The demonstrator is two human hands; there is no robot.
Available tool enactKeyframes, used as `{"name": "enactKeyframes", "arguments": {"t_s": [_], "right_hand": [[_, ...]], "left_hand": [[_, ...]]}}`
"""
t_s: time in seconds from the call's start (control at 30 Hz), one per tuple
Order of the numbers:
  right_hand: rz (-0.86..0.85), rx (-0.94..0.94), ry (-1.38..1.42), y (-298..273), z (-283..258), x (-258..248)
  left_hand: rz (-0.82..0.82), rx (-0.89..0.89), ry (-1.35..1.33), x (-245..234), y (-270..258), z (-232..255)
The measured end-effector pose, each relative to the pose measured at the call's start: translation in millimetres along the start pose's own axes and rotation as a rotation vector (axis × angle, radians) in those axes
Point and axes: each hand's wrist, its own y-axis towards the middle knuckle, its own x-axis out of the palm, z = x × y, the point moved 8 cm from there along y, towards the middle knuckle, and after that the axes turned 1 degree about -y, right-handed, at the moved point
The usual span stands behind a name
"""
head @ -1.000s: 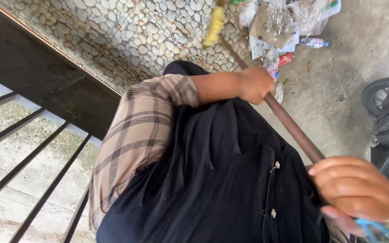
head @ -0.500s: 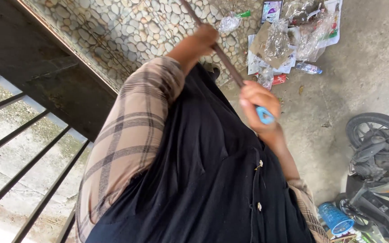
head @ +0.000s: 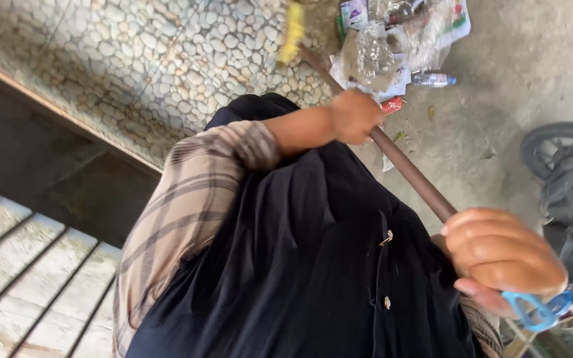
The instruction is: The person sweeps a pebble-tiled floor with a long-handled broom, gathering scattered trash into a pile near a doorway. The person then walks through the area toward a parked motorcycle.
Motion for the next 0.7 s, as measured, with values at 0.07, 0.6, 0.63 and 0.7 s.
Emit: {"name": "enactKeyframes", "arguments": {"t_s": [0.07,0.6,0.63,0.7], "right_hand": [[0.119,0.018,-0.006,1,13,-17],[0.896,0.412,-0.039,75,151,2],[0.923,0.456,-0.056,75,144,6],[0.976,0.520,-0.106,60,139,1]], "left_hand": [[-0.183,-0.192,0.059,-34,-23,-34],[-0.191,0.270,-0.408,89,39,-235],[-0.302,0.156,-0.307,93,39,-219],[-0.416,0.092,-0.190,109,62,-199]]}}
